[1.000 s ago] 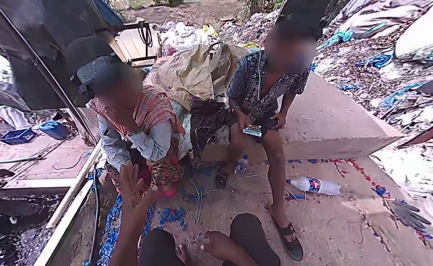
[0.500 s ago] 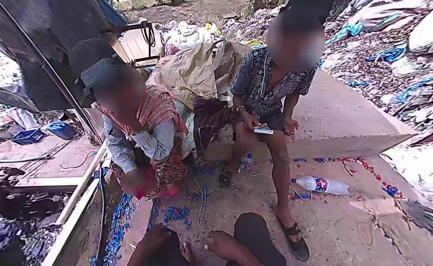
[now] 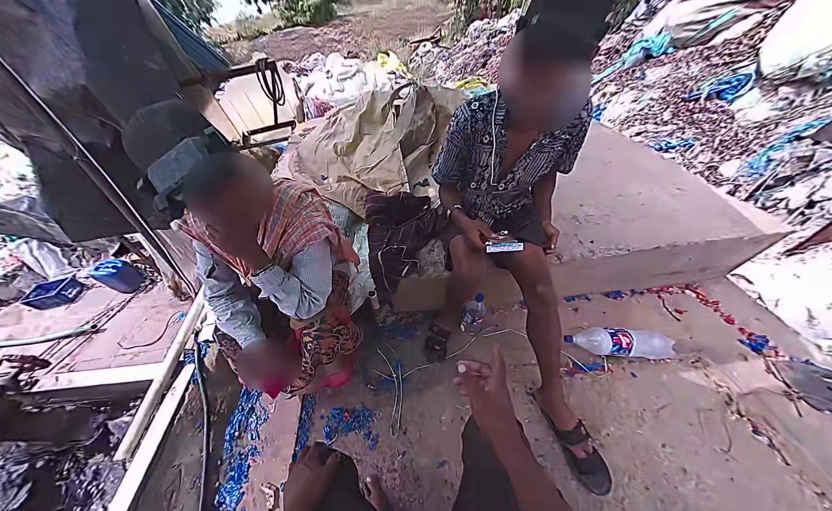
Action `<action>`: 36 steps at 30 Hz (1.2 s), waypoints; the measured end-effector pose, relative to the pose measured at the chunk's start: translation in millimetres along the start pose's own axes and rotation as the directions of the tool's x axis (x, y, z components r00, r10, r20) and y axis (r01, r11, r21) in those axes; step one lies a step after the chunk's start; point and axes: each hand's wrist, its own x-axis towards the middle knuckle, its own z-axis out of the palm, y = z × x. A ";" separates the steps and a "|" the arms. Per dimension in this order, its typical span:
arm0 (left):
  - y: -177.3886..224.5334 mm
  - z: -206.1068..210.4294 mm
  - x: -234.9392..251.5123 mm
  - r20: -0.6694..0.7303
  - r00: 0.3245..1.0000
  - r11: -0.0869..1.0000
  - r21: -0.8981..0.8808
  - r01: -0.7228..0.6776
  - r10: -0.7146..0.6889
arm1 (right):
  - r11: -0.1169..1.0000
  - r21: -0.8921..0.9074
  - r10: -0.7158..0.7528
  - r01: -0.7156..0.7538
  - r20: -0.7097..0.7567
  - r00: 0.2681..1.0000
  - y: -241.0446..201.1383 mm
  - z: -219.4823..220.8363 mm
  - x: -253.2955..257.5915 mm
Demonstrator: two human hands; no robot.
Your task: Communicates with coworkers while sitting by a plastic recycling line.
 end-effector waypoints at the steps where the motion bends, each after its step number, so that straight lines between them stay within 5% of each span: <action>1: 0.8 -1.6 1.2 0.004 1.000 1.000 -0.002 -0.007 0.007 | 0.999 0.054 0.009 -0.005 -0.078 0.997 -17.9 -6.1 8.8; 3: 1.6 -3.9 3.2 -0.005 1.000 1.000 0.004 -0.015 0.015 | 0.989 0.146 0.001 0.002 -0.018 1.000 -55.6 -9.1 8.1; 5: 3.6 -2.2 3.4 -0.012 1.000 1.000 0.007 -0.018 0.018 | 0.958 0.278 -0.160 0.067 0.325 0.932 -84.3 -1.9 -14.6; 7: 8.3 -1.2 0.2 0.003 1.000 1.000 0.009 -0.010 0.010 | 0.932 0.354 -0.325 0.080 0.716 0.618 -98.7 8.4 -31.1; 8: 10.1 -0.5 -1.0 0.006 1.000 1.000 0.011 -0.005 0.005 | 0.920 0.381 -0.377 0.095 0.791 0.482 -103.2 14.0 -35.4; 9: 10.1 0.2 -1.6 -0.002 1.000 1.000 0.015 -0.003 0.003 | 0.907 0.408 -0.410 0.101 0.805 0.429 -105.6 17.8 -38.0; 13: 2.6 -1.5 -8.4 -0.041 0.999 1.000 -0.019 -0.015 0.014 | 0.929 0.358 -0.334 0.095 0.697 0.635 -92.4 15.4 -34.9; 17: -5.4 1.5 -4.4 -0.057 0.998 0.998 -0.049 -0.029 0.026 | 0.994 0.005 0.083 -0.113 0.649 0.756 -42.8 9.5 -35.4; 20: -2.6 0.4 -5.9 -0.036 0.999 1.000 -0.025 -0.008 0.007 | 0.937 -0.304 0.331 -0.171 0.615 0.716 20.8 12.6 -37.3; 24: 18.3 -6.3 -25.6 0.003 1.000 0.990 0.139 0.013 -0.014 | 0.616 -0.755 0.540 0.225 0.612 0.577 72.5 11.9 -36.8; 27: 26.8 -10.5 -38.8 0.023 1.000 0.966 0.260 0.001 -0.007 | 0.594 -0.719 0.558 0.360 0.691 0.459 74.4 13.9 -34.7; 30: 34.9 -10.9 -45.4 0.050 0.998 0.935 0.351 -0.042 0.026 | 0.675 -0.668 0.503 0.312 0.727 0.467 77.7 20.1 -29.4; 36: 53.5 -0.3 -60.9 0.181 0.971 0.801 0.553 -0.230 0.154 | 0.625 -0.704 0.544 0.338 0.703 0.458 85.5 19.1 -23.9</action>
